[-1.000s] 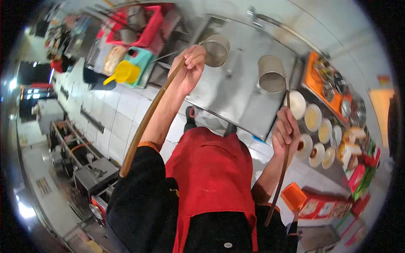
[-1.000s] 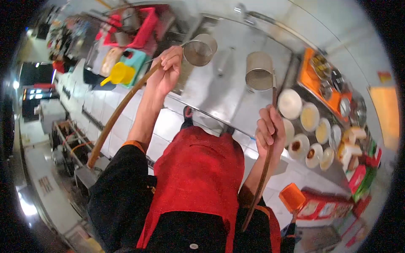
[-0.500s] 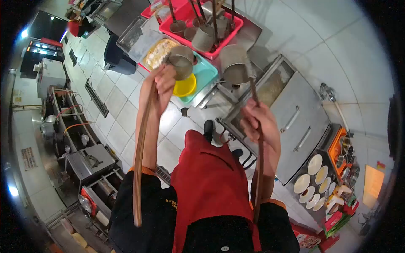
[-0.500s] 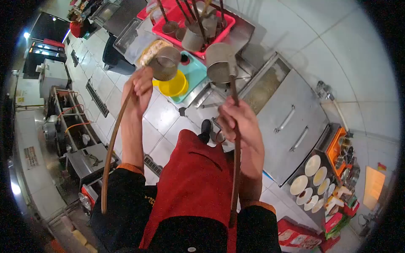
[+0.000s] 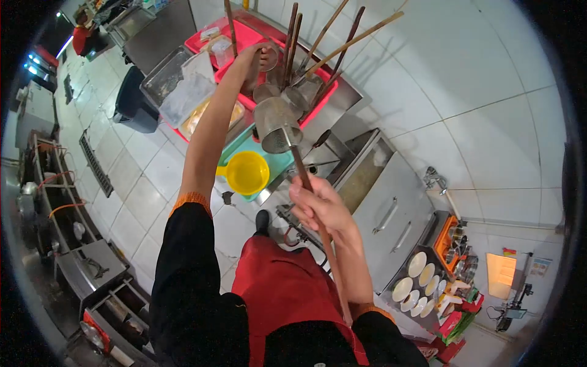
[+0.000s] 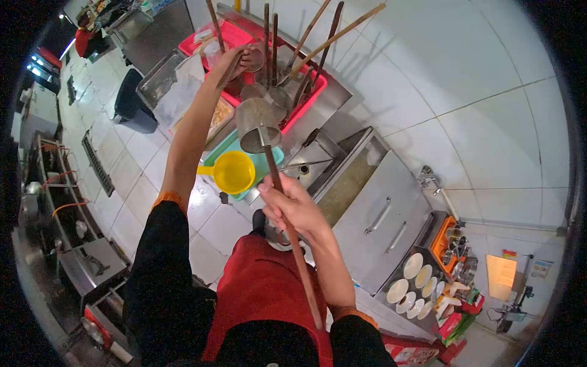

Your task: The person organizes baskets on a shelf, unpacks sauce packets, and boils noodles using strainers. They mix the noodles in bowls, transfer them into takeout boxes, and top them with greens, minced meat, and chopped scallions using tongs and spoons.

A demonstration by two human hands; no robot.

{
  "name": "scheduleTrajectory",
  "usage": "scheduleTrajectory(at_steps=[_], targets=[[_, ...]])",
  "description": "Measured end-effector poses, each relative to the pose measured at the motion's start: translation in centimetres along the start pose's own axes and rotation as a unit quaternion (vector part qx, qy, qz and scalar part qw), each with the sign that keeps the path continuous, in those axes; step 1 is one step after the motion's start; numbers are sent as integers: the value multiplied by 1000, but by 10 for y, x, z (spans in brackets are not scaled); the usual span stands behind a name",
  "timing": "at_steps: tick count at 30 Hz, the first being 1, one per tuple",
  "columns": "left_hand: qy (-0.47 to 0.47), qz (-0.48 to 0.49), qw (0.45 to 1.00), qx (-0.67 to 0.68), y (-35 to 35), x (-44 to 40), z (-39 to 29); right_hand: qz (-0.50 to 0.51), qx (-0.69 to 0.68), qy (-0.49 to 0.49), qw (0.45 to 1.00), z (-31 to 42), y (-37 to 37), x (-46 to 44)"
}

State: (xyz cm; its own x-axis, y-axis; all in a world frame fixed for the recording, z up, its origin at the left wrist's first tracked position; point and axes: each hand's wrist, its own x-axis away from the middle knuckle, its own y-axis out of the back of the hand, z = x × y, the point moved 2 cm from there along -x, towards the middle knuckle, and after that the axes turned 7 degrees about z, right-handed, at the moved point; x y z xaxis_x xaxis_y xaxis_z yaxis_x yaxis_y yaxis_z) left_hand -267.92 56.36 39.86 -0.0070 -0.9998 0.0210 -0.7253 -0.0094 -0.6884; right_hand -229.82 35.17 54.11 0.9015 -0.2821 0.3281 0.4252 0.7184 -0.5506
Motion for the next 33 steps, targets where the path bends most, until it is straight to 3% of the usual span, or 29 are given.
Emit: scheduleTrajectory(at_steps=[1, 3, 4, 6, 7, 9, 11, 13, 15, 17, 19, 21, 22, 24, 26, 27, 28, 29, 31, 32, 33], targets=[[-3, 4, 1000, 6, 3, -11, -5, -4, 6, -2, 1000, 0, 1, -8], [4, -87, 993, -84, 12, -29, -16, -7, 71, 3, 997, 3, 6, -26], [3, -84, 993, -81, 6, -29, -25, -24, 97, 12, 995, 4, 10, -36], [-66, -206, 976, -39, -7, -19, -56, -26, 129, 23, 991, 14, 14, -57], [-62, -204, 976, -41, -4, -19, -66, -23, 159, 35, 986, 22, 17, -69], [-66, -182, 961, -195, 2, -18, -93, -7, 154, 36, 987, 39, 20, -99], [-79, -190, 939, -275, -56, 34, -113, -29, 45, 79, 995, 55, 15, -140], [-196, -221, 876, -380, -84, 73, -123, 32, 38, 54, 997, 66, 31, -186], [-229, -246, 874, -350, -105, 124, -112, 31, 22, 169, 985, 81, 27, -220], [-300, -299, 864, -272, -124, 179, -100, -43, 133, 209, 968, 109, 29, -256], [-291, -295, 876, -245, -132, 223, -67, -71, 29, 213, 974, 143, 25, -276], [-260, -320, 884, -222, -136, 254, -27, -89, 52, 339, 935, 178, 8, -277], [-238, -339, 883, -221, -137, 266, -7, -96, 45, 339, 935, 190, 9, -281], [-196, -341, 896, -205, -143, 287, 29, -32, 166, 411, 896, 209, 14, -278], [-163, -314, 916, -190, -152, 302, 60, -43, 267, 477, 836, 186, -9, -232], [-122, -320, 920, -189, -157, 309, 75, 11, 286, 416, 863, 169, -16, -198], [-80, -324, 924, -189, -161, 314, 90, 72, 260, 431, 861, 130, -2, -201], [-64, -310, 930, -188, -161, 319, 103, 159, 201, 339, 905, 103, -15, -151], [-44, -317, 932, -172, -162, 328, 129, 236, 178, 213, 931, 10, 17, -113], [-35, -312, 932, -183, -173, 329, 134, 184, 325, 132, 918, -21, 34, -78], [-5, -292, 931, -219, -186, 328, 132, 170, 310, 64, 933, -77, 62, -56]])
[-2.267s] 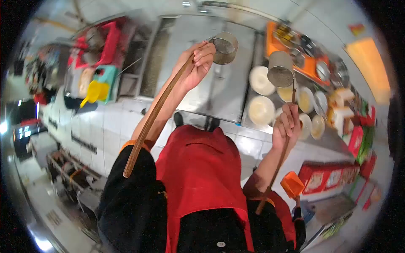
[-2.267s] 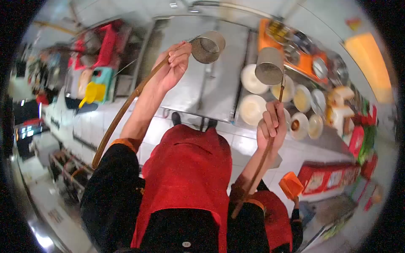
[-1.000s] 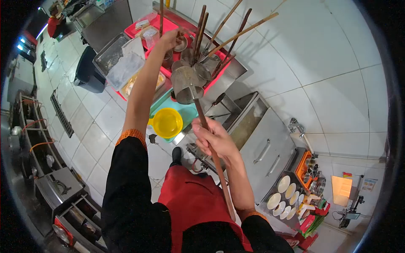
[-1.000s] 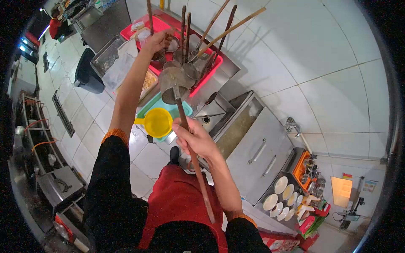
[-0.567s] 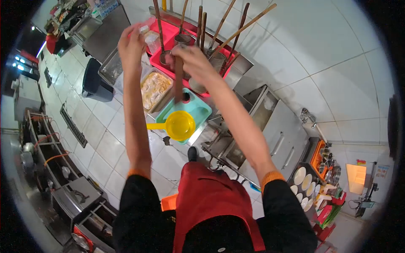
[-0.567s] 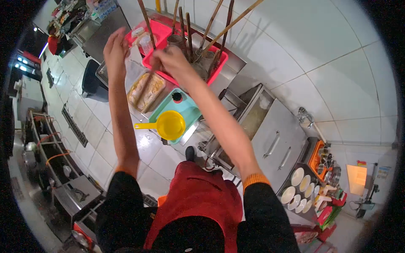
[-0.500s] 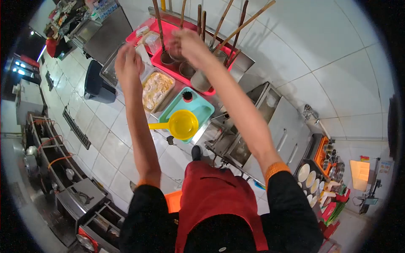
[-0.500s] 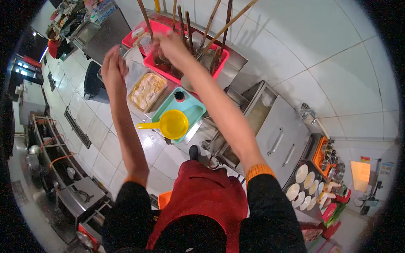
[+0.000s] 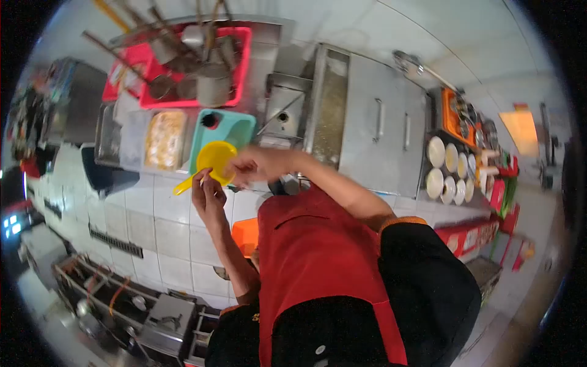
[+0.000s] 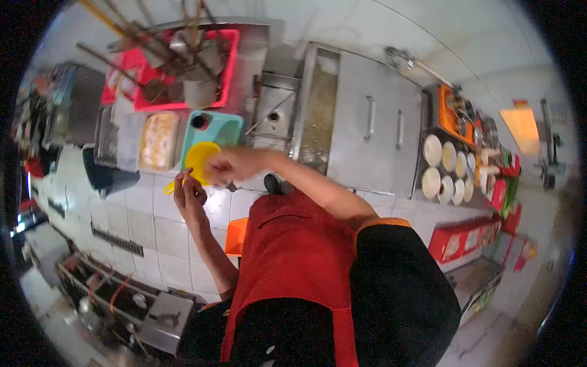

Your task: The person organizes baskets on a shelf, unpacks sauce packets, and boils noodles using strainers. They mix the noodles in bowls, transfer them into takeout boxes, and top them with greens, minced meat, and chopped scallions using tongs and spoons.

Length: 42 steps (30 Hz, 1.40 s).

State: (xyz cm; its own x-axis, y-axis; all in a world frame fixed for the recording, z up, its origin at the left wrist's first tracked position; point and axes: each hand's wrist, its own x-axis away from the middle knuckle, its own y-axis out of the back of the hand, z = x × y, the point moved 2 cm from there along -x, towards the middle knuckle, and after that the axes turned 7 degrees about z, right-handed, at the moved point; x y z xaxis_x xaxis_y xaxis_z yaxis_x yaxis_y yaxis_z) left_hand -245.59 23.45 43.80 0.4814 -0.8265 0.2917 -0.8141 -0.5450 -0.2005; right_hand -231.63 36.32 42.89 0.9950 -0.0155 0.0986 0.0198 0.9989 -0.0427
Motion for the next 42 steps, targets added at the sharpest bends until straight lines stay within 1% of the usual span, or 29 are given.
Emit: scheduleTrajectory(at_steps=[1, 2, 3, 4, 5, 6, 8, 9, 10, 12, 13, 16, 17, 19, 20, 23, 24, 25, 27, 29, 30, 31, 32, 34, 35, 37, 38, 40, 42], targets=[[7, 15, 1000, -3, -9, 0, 2, -77, 155, -38, 984, -27, -17, 40], [14, 26, 1000, -9, -16, 1, 4, -62, 96, -160, 980, -73, -37, 81], [19, 38, 999, -15, -24, -2, 5, -120, 144, -183, 965, -109, -58, 126], [24, 79, 995, -52, -35, -7, 7, -183, 163, -271, 931, -146, -88, 175], [28, 120, 988, -88, -47, -12, 9, -84, 233, -361, 899, -162, -102, 215], [31, 131, 986, -94, -60, -19, 14, -71, 191, -500, 842, -143, -112, 248], [-44, 251, 939, -232, -94, -30, 25, -117, 132, -620, 764, -182, -140, 318], [-33, 284, 915, -283, -114, -33, 27, -188, 115, -596, 772, -224, -161, 359], [-33, 298, 910, -288, -133, -36, 34, -266, 95, -550, 786, -213, -169, 381], [-50, 400, 864, -302, -172, -33, 51, -387, -3, -549, 741, -203, -185, 412], [-79, 431, 846, -304, -195, -27, 52, -450, 66, -523, 721, -226, -204, 429], [-123, 481, 821, -284, -265, -9, 88, -518, -31, -478, 709, -215, -219, 431], [-125, 483, 819, -285, -288, -1, 99, -516, -78, -382, 762, -224, -223, 432], [-155, 502, 785, -329, -330, 26, 119, -438, -164, -244, 849, -201, -192, 435], [-145, 510, 775, -344, -347, 47, 117, -449, -146, -202, 858, -186, -164, 445], [-95, 528, 771, -344, -372, 110, 122, -578, -86, -31, 811, -172, -43, 490], [-94, 516, 777, -348, -367, 125, 135, -626, -26, -118, 770, -156, 9, 500], [-53, 524, 785, -326, -360, 136, 157, -661, 35, -11, 749, -128, 42, 505], [-8, 512, 791, -334, -337, 159, 184, -627, 11, -168, 761, -112, 112, 506], [-4, 477, 804, -355, -306, 178, 206, -531, 111, -318, 777, -139, 171, 493], [-3, 460, 818, -346, -286, 185, 220, -524, 113, -314, 783, -147, 190, 488], [34, 439, 824, -356, -266, 190, 230, -659, 272, -184, 676, -141, 214, 487], [75, 418, 830, -363, -245, 196, 234, -748, 405, -40, 524, -133, 223, 484], [85, 378, 847, -363, -213, 203, 229, -816, 275, 42, 507, -92, 244, 481], [93, 351, 857, -366, -200, 202, 226, -809, 276, 48, 516, -69, 252, 480], [112, 311, 862, -385, -175, 199, 229, -665, 95, -99, 734, -46, 264, 470], [130, 283, 859, -407, -161, 197, 232, -658, 96, -98, 740, -40, 269, 463], [125, 261, 863, -413, -147, 192, 238, -631, 141, -185, 740, -30, 280, 446], [107, 242, 852, -452, -139, 188, 242, -626, 77, -136, 764, -28, 284, 424]])
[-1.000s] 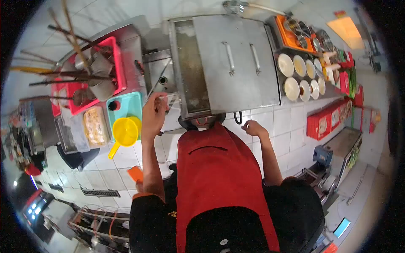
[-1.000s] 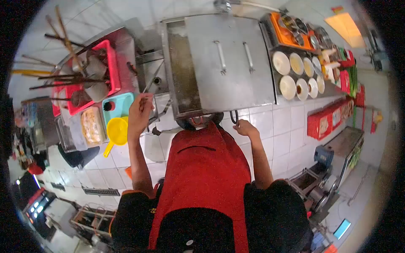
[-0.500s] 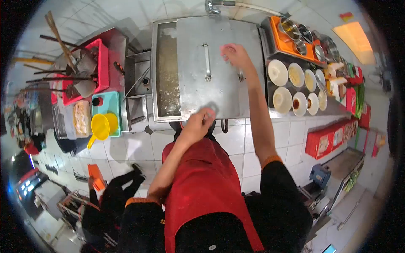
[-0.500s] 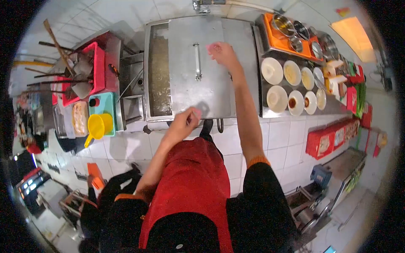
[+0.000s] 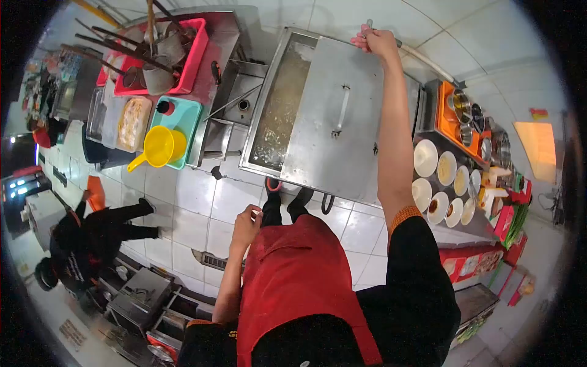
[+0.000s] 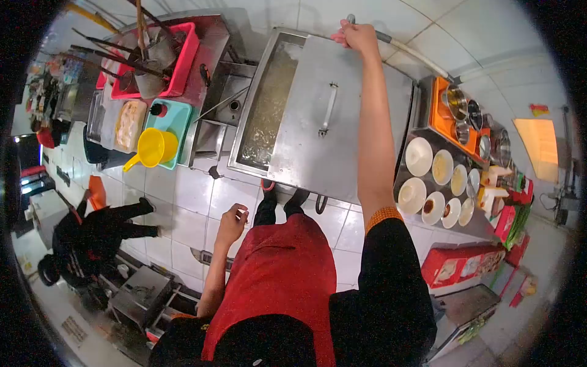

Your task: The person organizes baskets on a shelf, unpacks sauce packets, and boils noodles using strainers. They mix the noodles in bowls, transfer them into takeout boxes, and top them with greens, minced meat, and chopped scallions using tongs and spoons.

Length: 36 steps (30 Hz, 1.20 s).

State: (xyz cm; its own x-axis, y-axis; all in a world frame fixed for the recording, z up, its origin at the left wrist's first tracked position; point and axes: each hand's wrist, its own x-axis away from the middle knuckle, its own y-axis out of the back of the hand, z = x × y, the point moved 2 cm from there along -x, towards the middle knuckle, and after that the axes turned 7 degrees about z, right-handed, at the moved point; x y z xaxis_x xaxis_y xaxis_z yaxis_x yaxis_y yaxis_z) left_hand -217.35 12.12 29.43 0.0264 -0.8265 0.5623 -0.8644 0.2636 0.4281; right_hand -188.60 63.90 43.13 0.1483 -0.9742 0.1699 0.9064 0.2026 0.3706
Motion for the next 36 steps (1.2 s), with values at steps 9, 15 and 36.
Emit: scheduleTrajectory(at_steps=[9, 15, 36], targets=[[-18, -5, 999, -30, -11, -19, 82, -101, -177, 48, 978, 16, -89, -98], [112, -39, 992, -42, -9, 21, 195, -42, 127, 0, 991, -18, -11, -44], [201, -2, 973, 110, 12, 62, 275, -2, 146, 133, 980, -194, 79, -81]])
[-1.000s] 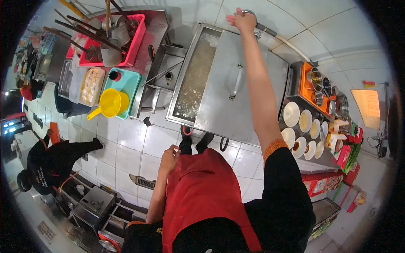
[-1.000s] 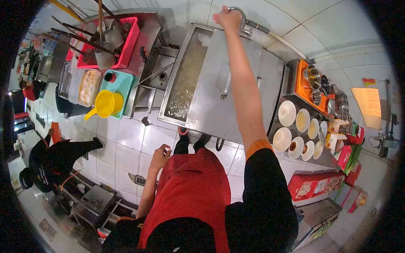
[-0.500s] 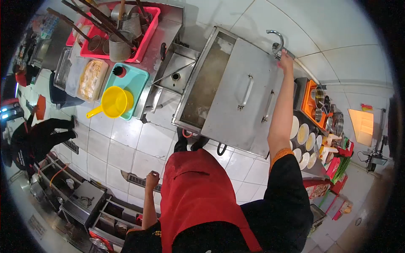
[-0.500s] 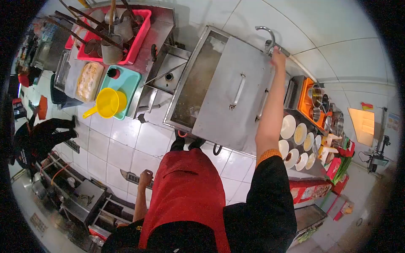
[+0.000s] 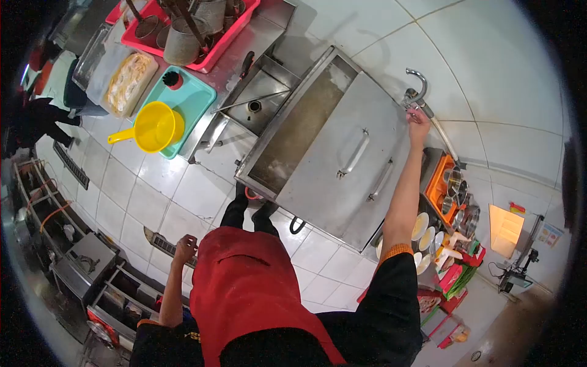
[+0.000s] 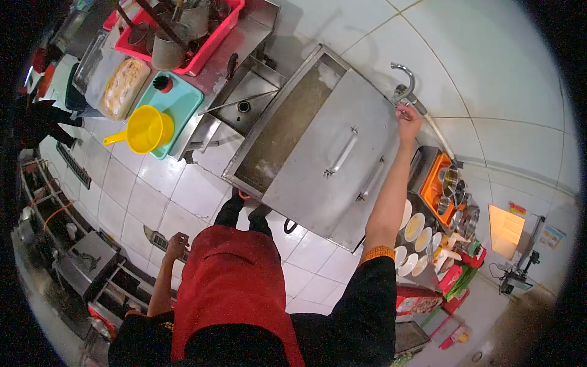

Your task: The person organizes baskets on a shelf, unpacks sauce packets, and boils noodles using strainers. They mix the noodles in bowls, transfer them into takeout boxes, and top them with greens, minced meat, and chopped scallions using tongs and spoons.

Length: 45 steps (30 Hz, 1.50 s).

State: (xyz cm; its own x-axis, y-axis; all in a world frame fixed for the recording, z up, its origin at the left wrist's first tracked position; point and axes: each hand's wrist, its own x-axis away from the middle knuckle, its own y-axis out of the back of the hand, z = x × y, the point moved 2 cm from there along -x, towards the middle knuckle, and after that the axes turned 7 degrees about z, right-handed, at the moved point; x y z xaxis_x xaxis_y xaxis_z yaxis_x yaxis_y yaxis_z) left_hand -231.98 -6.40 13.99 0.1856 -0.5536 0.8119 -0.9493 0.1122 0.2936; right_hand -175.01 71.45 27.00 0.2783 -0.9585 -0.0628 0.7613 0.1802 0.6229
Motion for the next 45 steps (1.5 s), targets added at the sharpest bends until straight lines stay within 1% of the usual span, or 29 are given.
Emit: scheduleTrajectory(at_steps=[1, 3, 4, 5, 6, 8, 9, 10, 12, 13, 16, 18, 20, 21, 22, 24, 25, 27, 30, 32, 34, 35, 37, 38, 39, 40, 42, 43, 45], targets=[[41, 5, 999, 31, 3, 3, -10, -21, -24, -4, 999, 13, -3, 6], [33, -1, 999, 14, 6, 6, -17, -49, -44, -10, 998, 43, -7, 24], [28, -13, 1000, 3, 7, 5, -18, -120, -97, 12, 988, 59, -8, 37], [51, 5, 991, -122, 5, -1, -11, -189, -150, 37, 970, 71, -5, 52], [46, 3, 991, -124, 4, 1, -20, -194, -151, 40, 969, 77, 2, 71], [-53, -3, 948, -314, -6, 15, -68, -165, -95, 16, 982, 84, 15, 129], [0, 48, 966, -252, -12, 15, -107, -132, -128, -5, 983, 85, 18, 164], [-98, 22, 959, -267, -22, 20, -144, -101, -162, -28, 981, 86, 20, 204], [-125, 89, 961, -228, -43, 57, -266, -7, -196, -117, 973, 99, 25, 291], [-193, 99, 957, -192, -59, 75, -309, 22, -219, -133, 966, 88, 29, 339], [-363, 79, 922, -110, -141, 102, -370, 136, -220, -159, 953, 41, 42, 492], [-395, 79, 910, -104, -207, 123, -395, 155, -256, -264, 917, 69, 54, 584], [-431, 153, 887, -58, -276, 153, -419, 214, -253, -302, 894, 59, 63, 675], [-414, 180, 890, -67, -315, 164, -423, 230, -306, -309, 871, 56, 67, 718], [-418, 217, 880, -64, -349, 182, -431, 254, -319, -290, 866, 49, 71, 761], [-411, 296, 857, -92, -426, 210, -435, 263, -273, -367, 849, 30, 79, 849], [-418, 327, 840, -110, -463, 221, -436, 226, -282, -380, 851, 22, 89, 884], [-415, 409, 800, -143, -526, 244, -428, 212, -216, -464, 833, 12, 98, 950], [-414, 470, 757, -185, -593, 273, -438, 122, -186, -537, 814, -23, 113, 1024], [-409, 479, 752, -195, -625, 275, -451, 64, -181, -538, 821, -36, 131, 1043], [-431, 437, 762, -206, -659, 251, -461, -11, -230, -537, 811, -57, 144, 1053], [-454, 395, 772, -207, -673, 230, -468, -14, -235, -537, 810, -68, 150, 1049], [-485, 293, 799, -202, -693, 189, -491, -43, -201, -499, 842, -83, 176, 1029], [-493, 234, 815, -197, -699, 172, -506, -41, -204, -499, 841, -90, 191, 1014], [-515, 177, 810, -217, -703, 155, -525, -41, -205, -484, 850, -95, 208, 995], [-537, 119, 802, -235, -706, 136, -547, -41, -205, -466, 860, -97, 226, 975], [-639, 30, 725, -256, -716, 80, -594, -39, -202, -449, 870, -96, 268, 934], [-639, 23, 726, -254, -723, 66, -617, -40, -195, -433, 879, -101, 284, 915], [-656, -143, 669, -318, -733, 48, -663, -36, -193, -409, 891, -125, 308, 883]])
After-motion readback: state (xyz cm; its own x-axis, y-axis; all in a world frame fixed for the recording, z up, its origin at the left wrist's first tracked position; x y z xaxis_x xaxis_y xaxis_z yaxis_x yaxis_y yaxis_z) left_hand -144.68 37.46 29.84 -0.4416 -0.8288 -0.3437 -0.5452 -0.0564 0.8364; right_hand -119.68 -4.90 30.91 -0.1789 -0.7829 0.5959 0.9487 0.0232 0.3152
